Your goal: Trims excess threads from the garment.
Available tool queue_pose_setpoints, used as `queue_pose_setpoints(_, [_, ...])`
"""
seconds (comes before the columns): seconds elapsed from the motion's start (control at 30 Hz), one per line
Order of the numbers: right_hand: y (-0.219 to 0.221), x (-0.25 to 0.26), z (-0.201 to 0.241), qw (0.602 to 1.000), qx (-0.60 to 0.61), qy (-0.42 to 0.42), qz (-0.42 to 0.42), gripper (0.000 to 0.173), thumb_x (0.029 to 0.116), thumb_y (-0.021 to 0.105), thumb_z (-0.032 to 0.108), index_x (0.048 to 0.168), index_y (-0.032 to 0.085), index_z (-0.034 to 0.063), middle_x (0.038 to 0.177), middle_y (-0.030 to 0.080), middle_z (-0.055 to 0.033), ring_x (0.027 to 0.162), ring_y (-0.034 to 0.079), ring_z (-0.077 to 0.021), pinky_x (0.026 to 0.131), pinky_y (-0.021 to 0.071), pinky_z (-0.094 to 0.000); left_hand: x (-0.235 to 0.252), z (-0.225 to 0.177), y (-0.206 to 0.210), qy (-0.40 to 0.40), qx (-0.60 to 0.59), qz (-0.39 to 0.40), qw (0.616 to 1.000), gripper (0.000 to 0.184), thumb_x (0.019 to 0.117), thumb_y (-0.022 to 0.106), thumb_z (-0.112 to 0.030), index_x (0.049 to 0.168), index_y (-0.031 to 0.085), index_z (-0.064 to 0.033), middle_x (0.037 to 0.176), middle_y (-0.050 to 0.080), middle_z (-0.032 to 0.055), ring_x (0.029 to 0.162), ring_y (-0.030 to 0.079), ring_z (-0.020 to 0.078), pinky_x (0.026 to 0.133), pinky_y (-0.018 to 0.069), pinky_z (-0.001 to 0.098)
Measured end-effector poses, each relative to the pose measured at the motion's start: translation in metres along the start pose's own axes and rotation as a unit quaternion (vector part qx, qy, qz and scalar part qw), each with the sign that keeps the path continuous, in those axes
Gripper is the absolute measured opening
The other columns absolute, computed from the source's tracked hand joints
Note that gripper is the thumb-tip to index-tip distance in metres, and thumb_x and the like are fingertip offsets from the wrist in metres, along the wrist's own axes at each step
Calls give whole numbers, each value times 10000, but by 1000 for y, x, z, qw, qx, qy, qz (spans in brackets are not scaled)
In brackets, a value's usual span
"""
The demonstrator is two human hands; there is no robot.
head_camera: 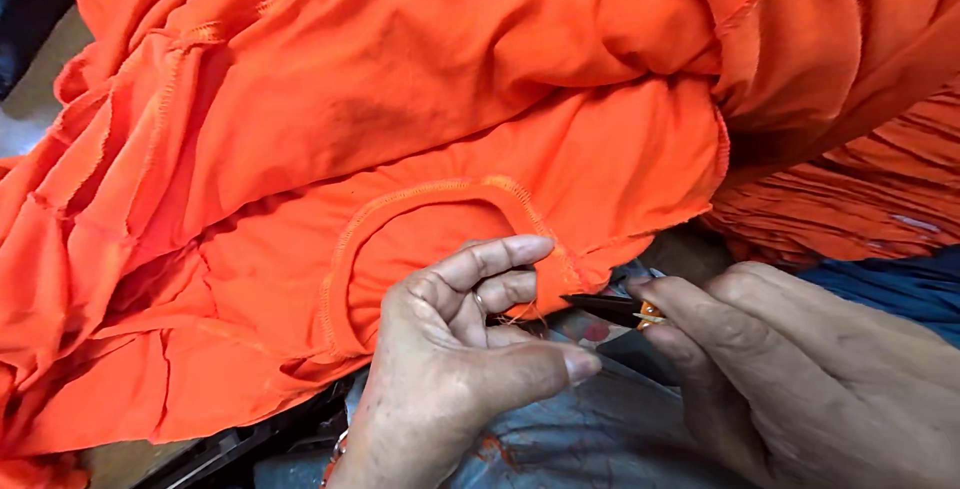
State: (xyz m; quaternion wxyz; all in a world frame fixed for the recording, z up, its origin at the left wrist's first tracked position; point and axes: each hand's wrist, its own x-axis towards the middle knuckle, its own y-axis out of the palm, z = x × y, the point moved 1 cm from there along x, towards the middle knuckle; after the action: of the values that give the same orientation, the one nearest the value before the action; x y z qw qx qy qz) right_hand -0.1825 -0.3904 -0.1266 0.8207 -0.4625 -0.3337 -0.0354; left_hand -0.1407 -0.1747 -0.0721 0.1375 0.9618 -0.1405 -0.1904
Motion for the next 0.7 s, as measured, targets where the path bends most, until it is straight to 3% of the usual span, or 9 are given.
queue_pose_setpoints(0.13, [2,4,-2,999,46,11,-3,318,1077,441,246,1093,653,10,767,567,-86,669,533,-187,564,408,-335,-1,-1,-1,-6,10,7,1000,663,687,758,165,1325,634,36,1119,708,214,776,737,220,657,648,331])
queue_pose_setpoints(0.2, [3,8,-6,989,136,55,-1,338,1102,414,269,1081,657,34,835,634,-46,748,594,-83,636,472,-242,-1,-4,-2,9,24,12,1000,690,683,754,159,1348,616,37,1175,693,218,813,738,227,654,645,329])
queue_pose_setpoints(0.27, [3,9,-9,950,271,156,12,366,1120,391,339,1147,672,106,847,621,66,709,563,40,613,472,-132,-2,-7,-3,35,67,7,997,741,676,772,154,1383,594,21,1252,665,197,842,741,238,624,650,331])
queue_pose_setpoints(0.33, [4,12,-8,877,401,264,9,386,1114,382,358,1141,699,139,749,573,88,565,484,8,487,416,-157,-1,-11,-4,57,122,-9,991,779,672,774,139,1412,579,-10,1337,621,156,784,730,217,561,641,313])
queue_pose_setpoints(0.4, [4,19,-6,842,447,303,16,387,1106,382,382,1130,686,143,712,524,83,529,454,-21,450,388,-173,-1,-15,-5,73,153,-17,985,754,711,740,115,1431,567,-29,1330,616,139,653,689,183,495,614,291])
queue_pose_setpoints(0.47, [1,27,-2,859,432,275,31,269,1076,486,311,1095,685,131,715,561,87,551,500,-12,469,425,-167,0,-17,-5,82,164,-22,983,733,739,707,115,1440,561,-41,1298,633,137,560,648,159,457,593,277])
queue_pose_setpoints(0.53, [-7,32,3,907,367,202,54,161,1048,577,265,983,681,162,743,628,122,648,601,36,593,542,-160,1,-17,-5,86,171,-26,981,720,746,698,97,1438,566,-51,1182,685,132,540,640,151,435,573,262])
queue_pose_setpoints(0.63, [-7,35,5,941,304,142,47,176,1023,599,197,860,663,179,691,586,140,627,551,72,586,501,-140,5,-15,-7,78,148,-24,986,663,801,682,78,1439,560,-51,1059,727,148,522,635,139,405,537,239])
queue_pose_setpoints(0.7, [-4,36,5,934,313,158,61,170,1011,607,192,859,673,156,679,572,135,596,524,80,553,465,-115,6,-13,-7,79,123,-20,989,620,838,644,84,1441,551,-29,1017,728,157,536,649,130,407,540,229])
